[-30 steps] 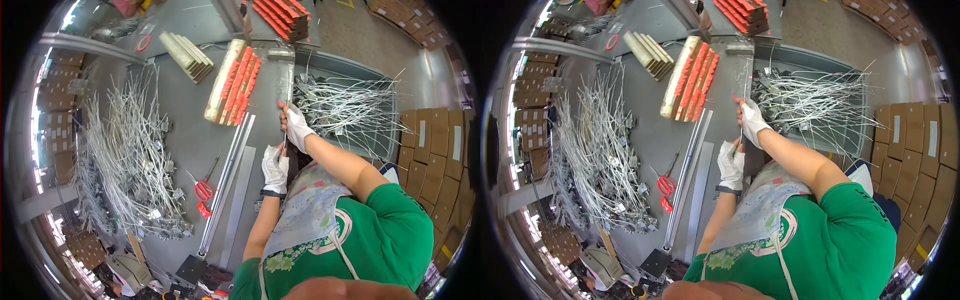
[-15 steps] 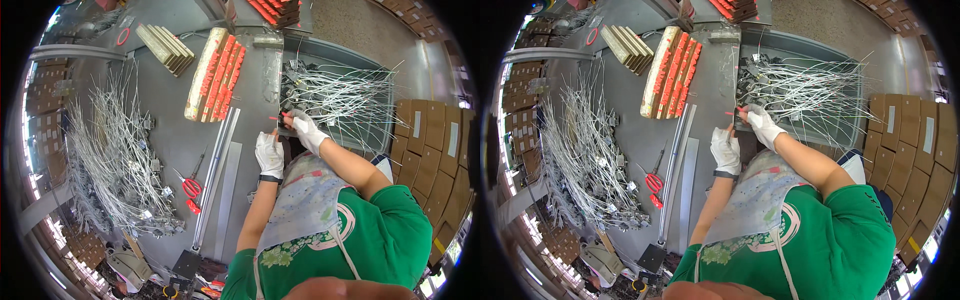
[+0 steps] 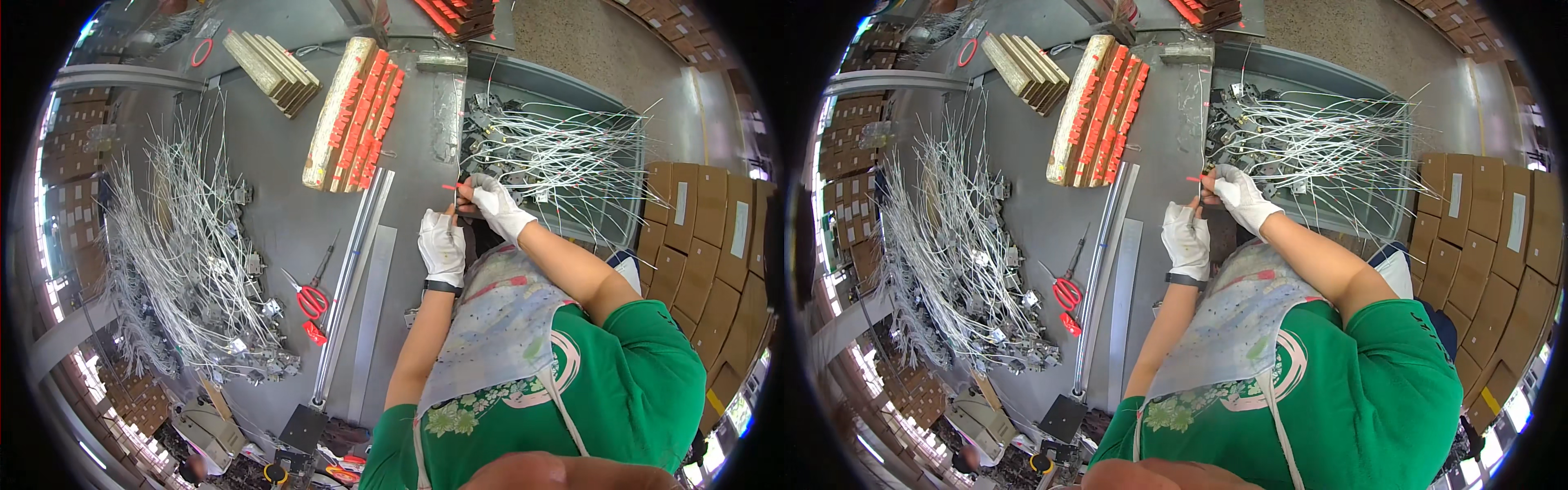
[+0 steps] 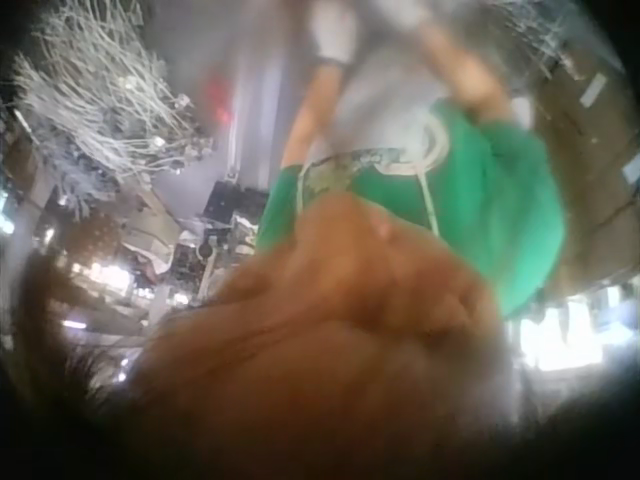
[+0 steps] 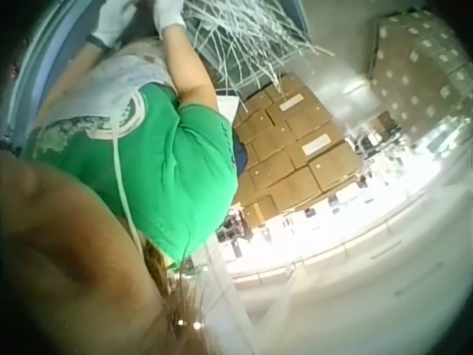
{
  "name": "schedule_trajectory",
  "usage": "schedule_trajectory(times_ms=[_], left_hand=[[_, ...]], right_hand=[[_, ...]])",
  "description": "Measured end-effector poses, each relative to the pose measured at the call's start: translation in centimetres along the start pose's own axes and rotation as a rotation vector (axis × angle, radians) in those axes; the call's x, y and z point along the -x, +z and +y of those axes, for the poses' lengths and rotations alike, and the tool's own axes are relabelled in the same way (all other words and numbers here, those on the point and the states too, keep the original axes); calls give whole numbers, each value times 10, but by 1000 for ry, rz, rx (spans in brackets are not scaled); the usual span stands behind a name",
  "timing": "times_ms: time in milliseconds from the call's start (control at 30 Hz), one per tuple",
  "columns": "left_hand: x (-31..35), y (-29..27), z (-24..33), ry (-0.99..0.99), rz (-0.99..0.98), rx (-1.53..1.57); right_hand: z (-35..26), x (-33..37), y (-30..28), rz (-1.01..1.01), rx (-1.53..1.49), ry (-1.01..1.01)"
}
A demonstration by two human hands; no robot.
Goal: Assembling wires into red plastic connectors at an industrial manufacturing workbench.
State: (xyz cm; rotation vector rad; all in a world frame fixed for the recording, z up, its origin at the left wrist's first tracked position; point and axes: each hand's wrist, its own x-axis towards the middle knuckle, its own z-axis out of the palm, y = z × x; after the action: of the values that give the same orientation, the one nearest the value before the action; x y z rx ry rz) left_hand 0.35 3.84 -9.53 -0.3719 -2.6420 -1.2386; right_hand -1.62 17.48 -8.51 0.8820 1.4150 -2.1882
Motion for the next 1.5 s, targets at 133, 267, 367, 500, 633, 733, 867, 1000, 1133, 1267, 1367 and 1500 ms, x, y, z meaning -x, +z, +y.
schedule_trajectory(times_ms=[133,267,367,500,633,733,867,1000,1133,1267,1367,1500], left_hand=[[0,0,-2,22,-6,5],[1,-1,-2,-11,-23,33],[-2,-6,-1,-13,8,141],[-6,-29,17,-106,-2,213],[-2,-47,29,-98,55,271],[2,-66,39,-85,100,326],[13,-93,52,-204,74,366],[30,-112,53,-259,149,515],[46,-128,55,-245,186,564],[56,-150,56,-202,149,506],[59,-157,56,9,93,376],[60,-167,60,-77,223,468]], right_hand=[[1,-2,0,2,-17,36],[2,-6,-1,-29,11,46],[3,-7,5,-8,37,14],[-16,15,16,-76,-40,-7],[-26,31,19,-170,5,-67],[-32,46,30,-183,41,-104],[-38,70,46,-69,637,-677],[-33,96,64,-59,310,-600],[-22,120,87,-175,143,-558],[-15,128,96,-233,83,-531],[-9,135,106,-277,78,-536],[-10,141,110,-254,-18,-694]])
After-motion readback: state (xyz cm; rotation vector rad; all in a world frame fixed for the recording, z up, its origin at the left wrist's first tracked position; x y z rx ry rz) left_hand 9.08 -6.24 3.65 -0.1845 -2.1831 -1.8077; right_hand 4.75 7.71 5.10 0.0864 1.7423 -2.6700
